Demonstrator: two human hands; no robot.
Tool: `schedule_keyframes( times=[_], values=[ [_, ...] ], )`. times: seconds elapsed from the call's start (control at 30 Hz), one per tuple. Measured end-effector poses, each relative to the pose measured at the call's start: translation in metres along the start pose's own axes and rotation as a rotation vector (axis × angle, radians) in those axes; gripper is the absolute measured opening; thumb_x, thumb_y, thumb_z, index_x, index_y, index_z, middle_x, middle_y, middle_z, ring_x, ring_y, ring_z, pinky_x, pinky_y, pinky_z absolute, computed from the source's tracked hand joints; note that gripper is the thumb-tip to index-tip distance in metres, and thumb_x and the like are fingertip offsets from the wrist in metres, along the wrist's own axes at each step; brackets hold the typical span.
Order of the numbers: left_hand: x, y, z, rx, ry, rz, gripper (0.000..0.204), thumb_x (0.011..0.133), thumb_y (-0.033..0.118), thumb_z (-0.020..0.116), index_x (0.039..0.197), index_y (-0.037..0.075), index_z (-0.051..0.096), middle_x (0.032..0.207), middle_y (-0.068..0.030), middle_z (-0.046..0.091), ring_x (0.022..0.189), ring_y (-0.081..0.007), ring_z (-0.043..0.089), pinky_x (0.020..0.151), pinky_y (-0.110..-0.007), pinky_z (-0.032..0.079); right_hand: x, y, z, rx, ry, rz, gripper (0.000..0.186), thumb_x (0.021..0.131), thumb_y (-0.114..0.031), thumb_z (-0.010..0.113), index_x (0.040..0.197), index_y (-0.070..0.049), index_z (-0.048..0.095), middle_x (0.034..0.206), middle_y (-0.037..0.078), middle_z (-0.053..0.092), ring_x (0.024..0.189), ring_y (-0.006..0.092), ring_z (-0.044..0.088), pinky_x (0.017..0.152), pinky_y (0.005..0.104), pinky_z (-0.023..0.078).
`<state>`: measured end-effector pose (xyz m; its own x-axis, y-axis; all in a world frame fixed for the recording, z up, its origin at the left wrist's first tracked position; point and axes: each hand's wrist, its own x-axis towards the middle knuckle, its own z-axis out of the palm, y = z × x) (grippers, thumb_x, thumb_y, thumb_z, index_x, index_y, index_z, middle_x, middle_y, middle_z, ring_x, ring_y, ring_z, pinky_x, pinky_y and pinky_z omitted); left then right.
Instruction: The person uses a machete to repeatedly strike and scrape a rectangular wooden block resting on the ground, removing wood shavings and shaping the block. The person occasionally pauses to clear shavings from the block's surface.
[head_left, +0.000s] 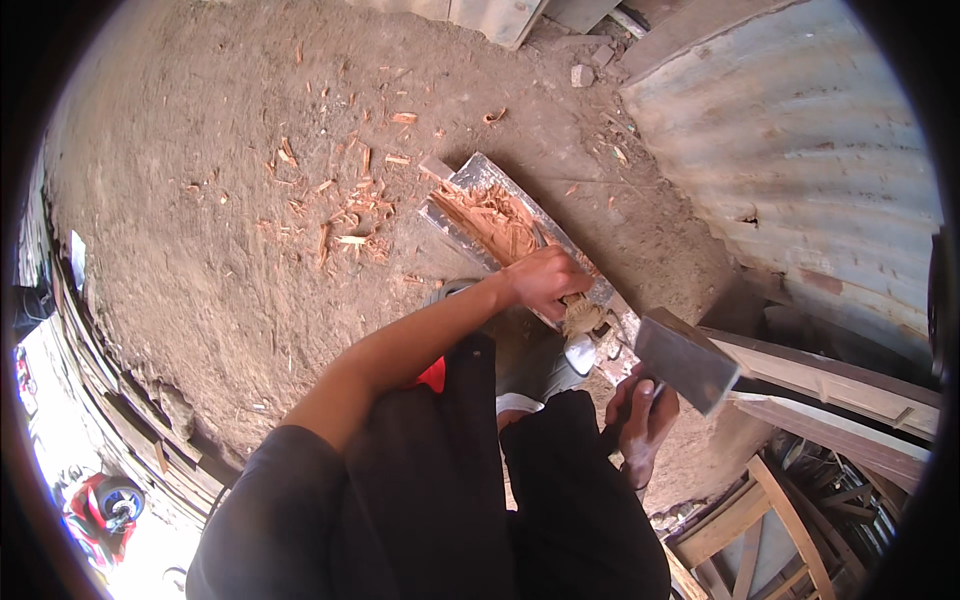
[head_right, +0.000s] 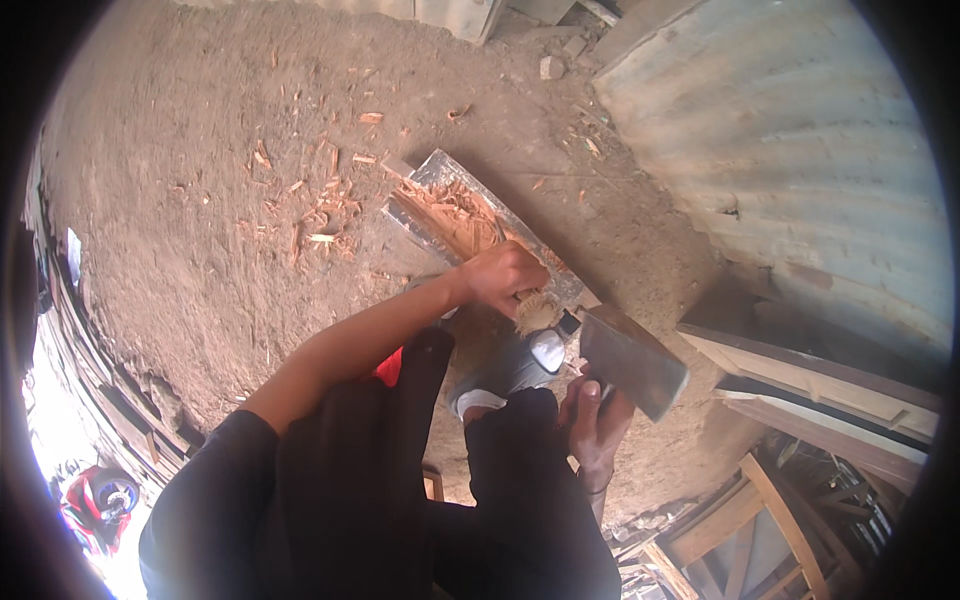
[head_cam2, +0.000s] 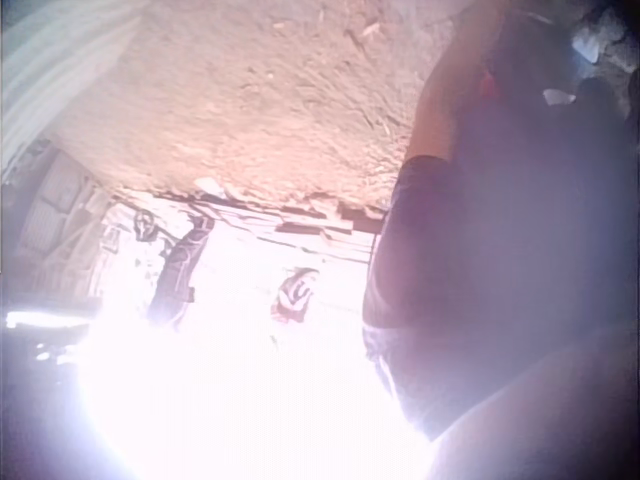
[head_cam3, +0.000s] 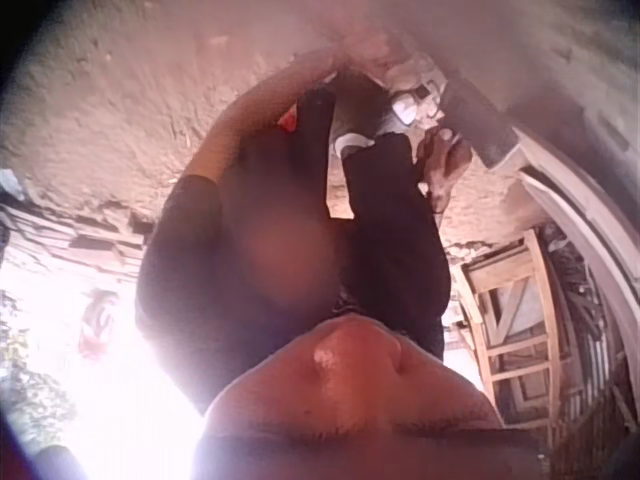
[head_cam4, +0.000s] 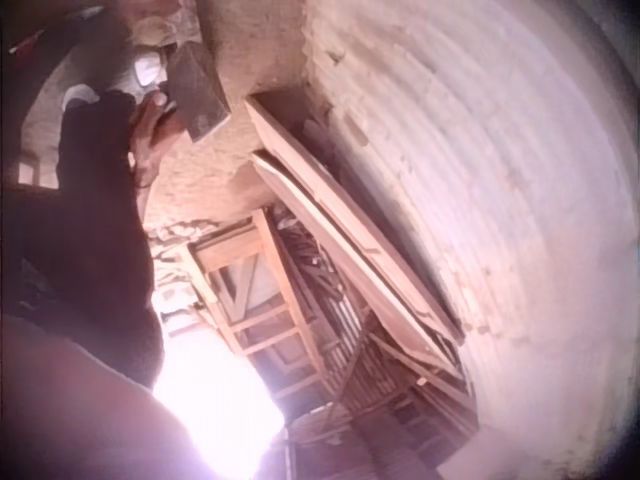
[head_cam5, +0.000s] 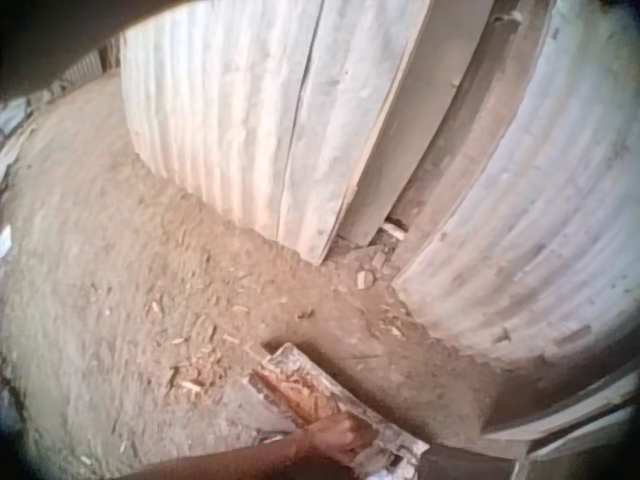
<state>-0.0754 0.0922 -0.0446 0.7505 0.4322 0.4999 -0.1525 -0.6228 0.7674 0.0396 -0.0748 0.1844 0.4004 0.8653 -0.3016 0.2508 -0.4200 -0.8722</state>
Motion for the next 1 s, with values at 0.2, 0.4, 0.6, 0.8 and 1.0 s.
schedule_keyframes(
  times=[0.2,0.4,0.6,0.8,1.0],
  values=[
    [0.008,-0.004,-0.001,-0.086,0.164,-0.095,0.039,0.056,0.021,0.073,0.087,0.003,0.059,0.074,-0.0169,0.062,0.073,-0.0392,0.065,0.064,-0.048,0.052,0.006,0.058,-0.002,-0.231,-0.09,-0.227,0.029,0.108,-0.027,0.05,0.106,0.002,0.051,0.071,0.005,0.052,0.054,0.0132,0.049,0.047,0.0273,0.037],
    [0.004,-0.003,-0.008,-0.073,0.185,-0.058,0.04,0.06,0.021,0.074,0.095,0.005,0.066,0.075,-0.0161,0.064,0.072,-0.0374,0.066,0.062,-0.047,0.051,-0.009,0.067,-0.017,-0.118,-0.072,0.087,0.023,0.104,-0.014,0.055,0.115,0.006,0.06,0.108,0.015,0.062,0.091,0.0248,0.062,0.078,0.0345,0.049],
    [-0.001,-0.001,-0.009,-0.102,0.159,-0.101,0.04,0.061,0.022,0.076,0.096,0.006,0.066,0.074,-0.0155,0.064,0.072,-0.0383,0.066,0.062,-0.047,0.051,0.015,0.041,0.017,-0.506,-0.132,-0.235,0.018,0.105,-0.016,0.056,0.097,0.0,0.057,0.08,0.007,0.061,0.066,0.0141,0.056,0.059,0.0284,0.041],
    [0.011,0.003,-0.006,-0.088,0.179,-0.155,0.034,0.061,0.022,0.076,0.087,0.005,0.061,0.072,-0.0157,0.062,0.071,-0.0399,0.064,0.062,-0.048,0.05,0.025,0.028,0.017,-0.475,-0.081,-0.444,0.025,0.106,-0.021,0.055,0.104,0.003,0.057,0.068,0.008,0.06,0.054,0.0152,0.055,0.049,0.0318,0.041],
    [0.005,0.003,-0.012,-0.03,0.299,-0.207,0.033,0.062,0.019,0.078,0.087,0.004,0.062,0.072,-0.0177,0.062,0.072,-0.0413,0.065,0.063,-0.048,0.051,0.015,-0.004,0.025,-0.101,-0.005,-0.053,0.028,0.108,-0.021,0.05,0.096,0.004,0.056,0.058,0.002,0.05,0.045,0.0084,0.046,0.044,0.0262,0.036]
  ],
)
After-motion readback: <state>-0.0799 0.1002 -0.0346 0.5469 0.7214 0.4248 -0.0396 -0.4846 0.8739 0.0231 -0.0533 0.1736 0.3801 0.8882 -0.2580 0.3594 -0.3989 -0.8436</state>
